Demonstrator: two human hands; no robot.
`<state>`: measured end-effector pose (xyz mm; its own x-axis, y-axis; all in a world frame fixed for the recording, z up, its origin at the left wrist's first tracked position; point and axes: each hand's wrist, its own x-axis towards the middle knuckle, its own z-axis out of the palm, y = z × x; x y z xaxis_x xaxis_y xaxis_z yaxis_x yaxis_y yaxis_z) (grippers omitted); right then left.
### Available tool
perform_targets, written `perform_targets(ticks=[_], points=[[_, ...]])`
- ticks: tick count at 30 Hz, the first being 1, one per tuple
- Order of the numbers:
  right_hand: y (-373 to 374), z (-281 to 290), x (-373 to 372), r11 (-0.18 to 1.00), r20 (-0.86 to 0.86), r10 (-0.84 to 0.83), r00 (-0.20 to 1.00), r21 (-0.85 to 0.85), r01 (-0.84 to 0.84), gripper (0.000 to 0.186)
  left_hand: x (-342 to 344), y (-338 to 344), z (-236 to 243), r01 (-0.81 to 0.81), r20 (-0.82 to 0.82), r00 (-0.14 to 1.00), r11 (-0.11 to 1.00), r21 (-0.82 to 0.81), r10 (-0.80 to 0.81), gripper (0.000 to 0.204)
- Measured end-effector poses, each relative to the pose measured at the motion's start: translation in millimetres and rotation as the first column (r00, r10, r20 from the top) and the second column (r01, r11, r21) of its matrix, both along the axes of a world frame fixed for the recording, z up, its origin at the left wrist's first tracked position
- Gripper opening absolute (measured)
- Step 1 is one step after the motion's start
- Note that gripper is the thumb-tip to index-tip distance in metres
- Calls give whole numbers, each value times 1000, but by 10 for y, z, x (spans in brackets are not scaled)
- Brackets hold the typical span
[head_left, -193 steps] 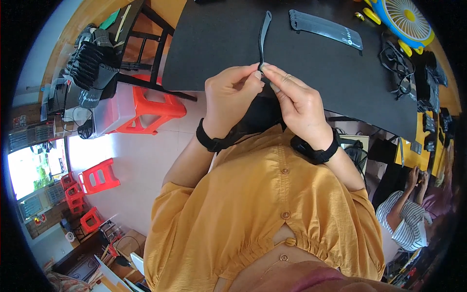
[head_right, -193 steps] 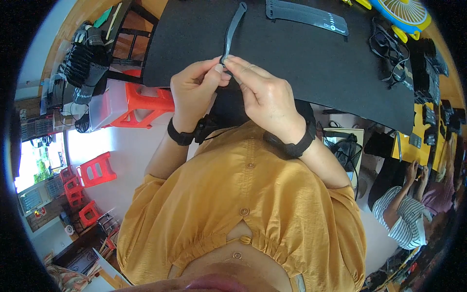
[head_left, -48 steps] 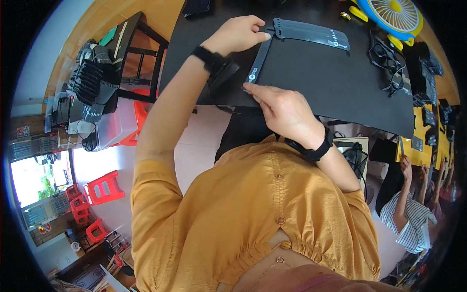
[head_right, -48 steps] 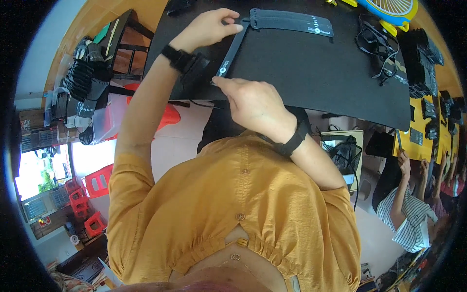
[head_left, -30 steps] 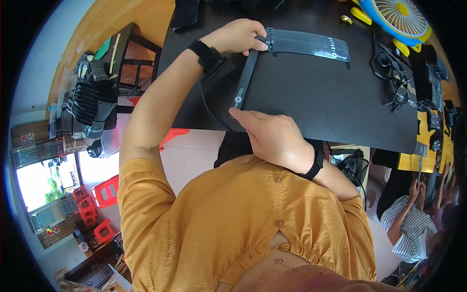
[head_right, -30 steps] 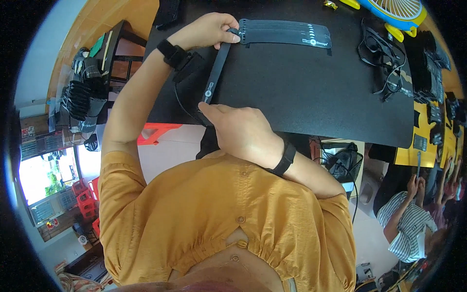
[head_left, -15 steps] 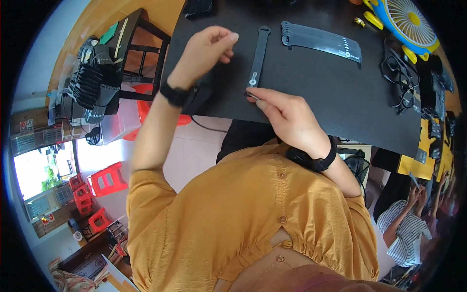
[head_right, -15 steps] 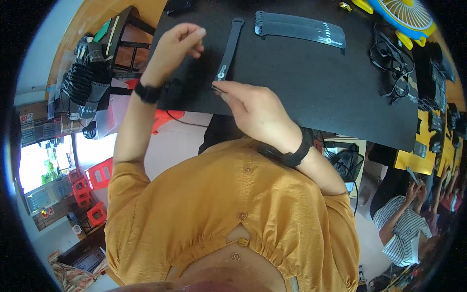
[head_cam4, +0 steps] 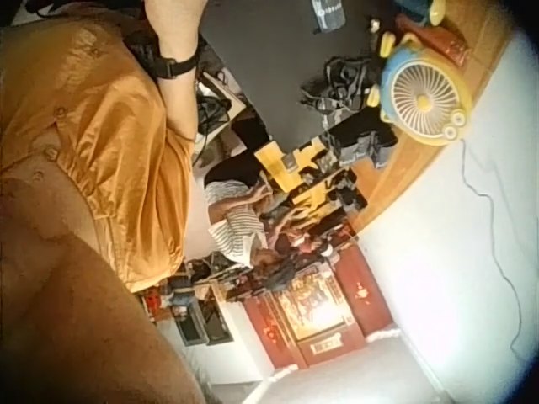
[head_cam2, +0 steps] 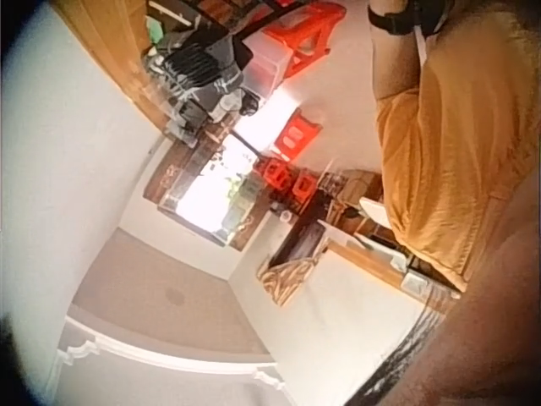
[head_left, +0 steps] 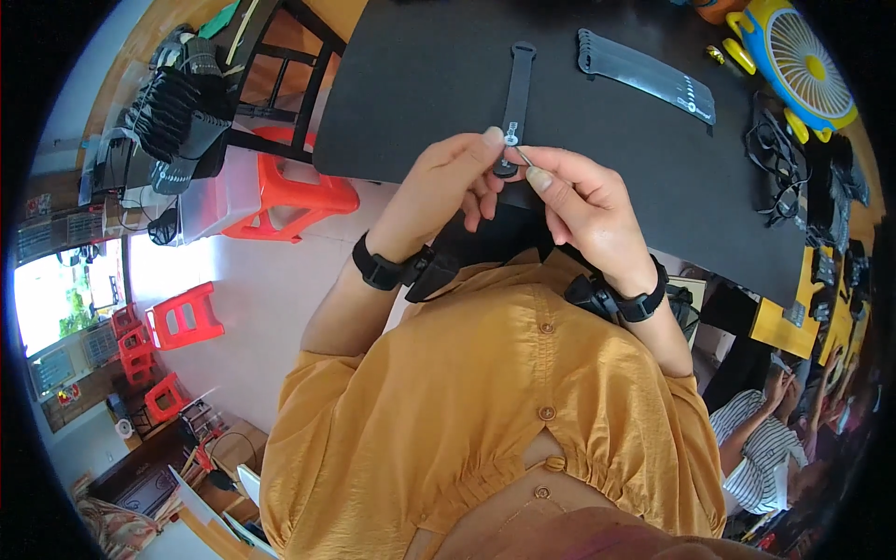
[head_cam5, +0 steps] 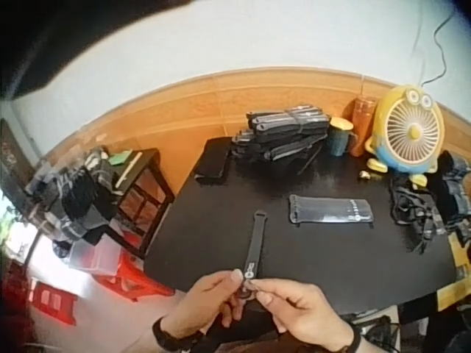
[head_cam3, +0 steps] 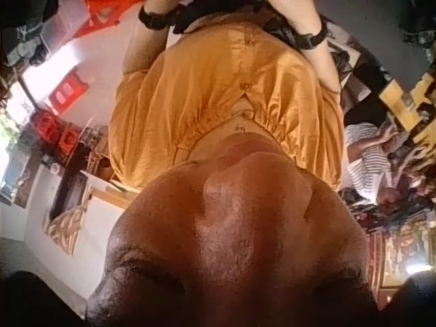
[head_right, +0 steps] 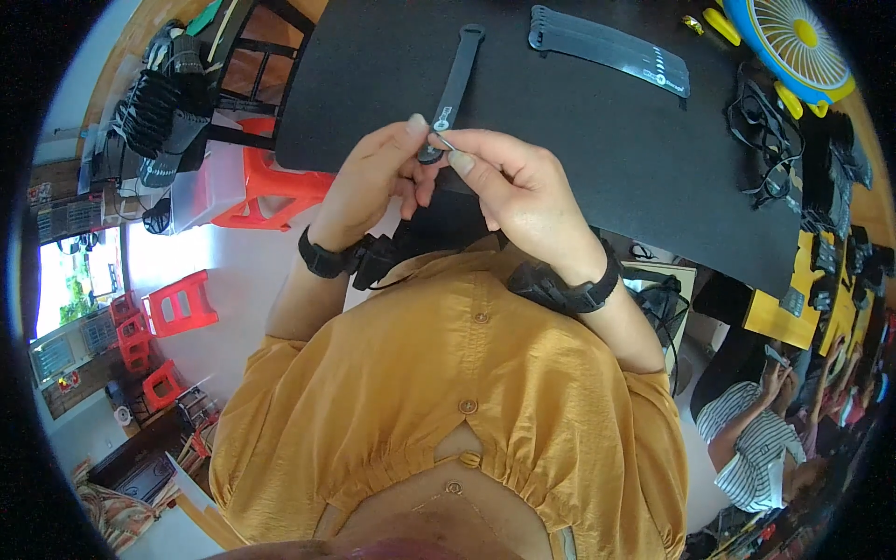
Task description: Refining the holes and edges of leather straps using a small pointed tool.
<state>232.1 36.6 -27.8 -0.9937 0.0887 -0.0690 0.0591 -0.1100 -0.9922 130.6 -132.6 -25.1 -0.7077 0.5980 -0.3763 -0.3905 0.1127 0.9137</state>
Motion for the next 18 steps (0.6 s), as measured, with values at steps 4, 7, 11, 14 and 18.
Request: perform_targets(ticks=[4, 7, 11, 14, 18], points=[[-21, 39, 23, 994, 7, -13, 1000, -112, 14, 23, -7, 21, -86, -33, 81, 996, 991, 130, 22, 31], [-53, -3, 14, 996, 0, -92, 996, -18, 92, 19, 41, 56, -93, -96, 52, 995, 987, 128, 90, 27], [-73, -44, 1, 992, 60, -14, 998, 129, 6, 20, 104, 86, -105, -103, 8, 995, 983, 150, 103, 25], [-36, -44, 7, 990, 135, 37, 990, -140, -18, 20, 135, 51, -101, -70, 71, 996, 967, 245, 54, 28], [-31, -24, 19, 896, 147, 77, 986, -444, -4, 21, 151, -8, -124, 32, 178, 978, 919, 392, -110, 30]])
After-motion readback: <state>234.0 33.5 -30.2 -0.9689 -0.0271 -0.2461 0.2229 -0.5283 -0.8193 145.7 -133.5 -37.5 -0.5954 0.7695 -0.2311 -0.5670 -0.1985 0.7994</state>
